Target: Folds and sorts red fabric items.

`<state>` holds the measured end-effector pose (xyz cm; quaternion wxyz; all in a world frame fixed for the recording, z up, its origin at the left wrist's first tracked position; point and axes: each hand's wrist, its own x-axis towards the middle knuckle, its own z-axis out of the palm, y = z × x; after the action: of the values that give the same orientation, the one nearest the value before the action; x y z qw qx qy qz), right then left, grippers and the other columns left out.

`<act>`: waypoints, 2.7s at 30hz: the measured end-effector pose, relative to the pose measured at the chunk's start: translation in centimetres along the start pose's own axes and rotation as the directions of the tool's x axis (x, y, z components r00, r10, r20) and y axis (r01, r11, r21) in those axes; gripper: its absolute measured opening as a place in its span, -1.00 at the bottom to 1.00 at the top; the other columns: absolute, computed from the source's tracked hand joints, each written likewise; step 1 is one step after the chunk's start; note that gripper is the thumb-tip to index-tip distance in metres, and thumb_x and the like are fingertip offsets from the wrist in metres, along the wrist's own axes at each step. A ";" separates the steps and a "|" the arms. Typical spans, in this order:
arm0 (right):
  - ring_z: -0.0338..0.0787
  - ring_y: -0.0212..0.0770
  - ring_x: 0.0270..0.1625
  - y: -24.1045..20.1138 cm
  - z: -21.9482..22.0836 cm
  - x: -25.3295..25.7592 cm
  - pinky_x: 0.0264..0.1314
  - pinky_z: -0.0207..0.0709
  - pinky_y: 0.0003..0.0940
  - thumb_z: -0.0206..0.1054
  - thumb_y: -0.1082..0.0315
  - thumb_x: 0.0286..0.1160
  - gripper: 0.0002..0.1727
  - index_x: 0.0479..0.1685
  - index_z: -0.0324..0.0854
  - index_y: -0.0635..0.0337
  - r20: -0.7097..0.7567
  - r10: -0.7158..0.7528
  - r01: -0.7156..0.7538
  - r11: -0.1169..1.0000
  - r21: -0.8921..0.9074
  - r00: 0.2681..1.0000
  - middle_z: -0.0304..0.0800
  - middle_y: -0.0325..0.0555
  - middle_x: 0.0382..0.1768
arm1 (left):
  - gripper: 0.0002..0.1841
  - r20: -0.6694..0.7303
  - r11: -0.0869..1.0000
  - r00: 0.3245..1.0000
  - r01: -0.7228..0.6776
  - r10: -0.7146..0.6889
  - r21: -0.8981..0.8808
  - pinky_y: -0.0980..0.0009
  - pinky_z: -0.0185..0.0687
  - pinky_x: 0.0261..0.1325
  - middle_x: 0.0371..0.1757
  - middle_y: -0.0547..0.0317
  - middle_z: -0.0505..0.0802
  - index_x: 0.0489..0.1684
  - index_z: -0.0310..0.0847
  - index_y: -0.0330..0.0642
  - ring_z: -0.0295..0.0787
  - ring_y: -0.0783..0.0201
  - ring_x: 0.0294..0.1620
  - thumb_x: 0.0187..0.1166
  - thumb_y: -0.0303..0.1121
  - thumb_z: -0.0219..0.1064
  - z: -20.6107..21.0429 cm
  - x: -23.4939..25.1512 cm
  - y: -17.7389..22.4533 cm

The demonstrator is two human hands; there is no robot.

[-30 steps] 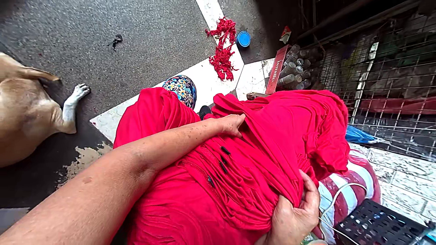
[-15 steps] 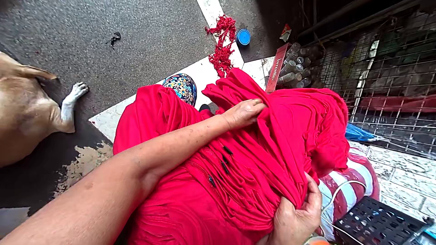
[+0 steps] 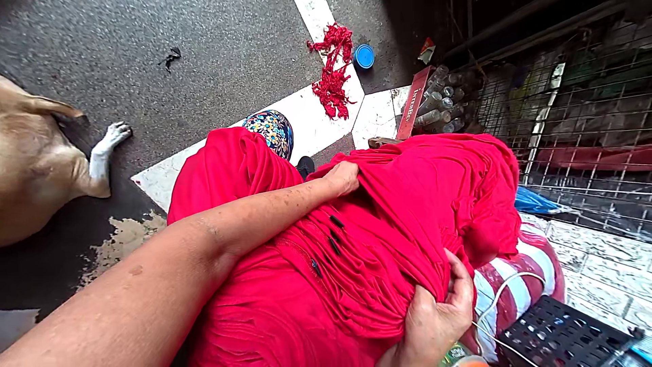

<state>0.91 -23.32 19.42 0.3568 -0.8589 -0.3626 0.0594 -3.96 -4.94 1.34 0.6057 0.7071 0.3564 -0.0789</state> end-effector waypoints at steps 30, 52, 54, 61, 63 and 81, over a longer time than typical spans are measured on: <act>0.65 -0.65 0.32 -0.8 -1.1 -2.1 0.46 0.34 -0.81 0.31 0.62 0.13 -0.50 0.14 0.47 0.78 0.047 -0.202 0.205 0.974 -0.091 0.978 0.77 0.22 0.11 | -0.66 0.054 -0.385 0.981 -0.022 -0.186 -0.923 0.33 0.66 -0.08 -0.24 0.20 0.71 -0.04 0.47 -0.04 0.69 0.34 -0.19 0.91 -0.18 -0.24 1.0 -1.2 6.5; 0.71 -0.39 0.32 -1.0 -0.8 -1.4 0.40 0.41 -0.69 0.33 0.66 0.02 -0.40 0.26 0.54 0.69 0.165 -0.133 0.162 0.970 -0.181 0.977 0.74 0.37 0.22 | -0.70 0.233 0.088 0.945 0.258 -0.230 -0.962 0.22 0.67 0.02 0.03 -0.04 0.71 0.30 0.41 -0.26 0.72 0.17 -0.05 0.87 -0.33 -0.13 0.4 -5.5 4.6; 0.66 -0.52 0.35 -1.5 -1.6 -2.0 0.47 0.32 -0.77 0.34 0.65 0.03 -0.43 0.19 0.50 0.78 0.123 -0.229 0.245 0.960 -0.137 0.965 0.74 0.36 0.19 | -0.74 -0.011 0.260 0.993 0.021 -0.120 -0.965 0.34 0.69 -0.15 -0.21 0.10 0.72 0.05 0.45 -0.27 0.72 0.31 -0.24 0.87 -0.38 -0.17 0.0 -7.0 5.1; 0.85 0.08 0.19 -0.7 -1.0 -2.2 0.04 0.69 -0.08 0.29 0.68 -0.10 -0.26 0.40 0.53 0.55 0.351 -0.110 0.226 0.924 -0.309 0.930 0.75 0.33 0.29 | -0.73 0.207 0.057 0.896 0.248 -0.393 -0.967 0.39 0.72 -0.16 -0.10 0.01 0.71 0.34 0.33 -0.30 0.74 0.30 -0.27 0.85 -0.40 -0.08 0.2 -9.0 2.4; 0.86 0.04 0.13 -1.1 -0.6 -2.0 -0.02 0.69 -0.14 0.29 0.67 -0.09 -0.27 0.39 0.56 0.51 0.334 -0.136 0.250 0.912 -0.325 0.933 0.79 0.29 0.23 | -0.77 0.231 -0.007 0.860 0.256 -0.455 -0.967 0.44 0.72 -0.34 -0.16 -0.01 0.70 0.31 0.29 -0.27 0.73 0.31 -0.42 0.84 -0.41 -0.08 -0.1 -9.0 2.6; 0.87 0.16 -0.27 -1.9 0.9 -2.2 -0.43 0.61 0.00 0.50 0.59 -0.24 -0.06 0.52 0.44 0.54 0.281 -0.161 0.292 0.803 -0.519 0.946 0.82 0.33 0.10 | -0.72 0.358 0.469 0.933 0.334 -0.041 -0.817 0.69 0.40 -0.68 -0.79 0.31 0.61 -0.29 0.39 -0.17 0.50 0.55 -0.83 0.84 -0.20 0.12 -1.3 -11.2 7.0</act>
<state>-2.14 -23.40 19.60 0.0540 -0.8630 -0.5023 0.0046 -8.44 -8.45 13.35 0.9104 0.2415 0.3309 -0.0577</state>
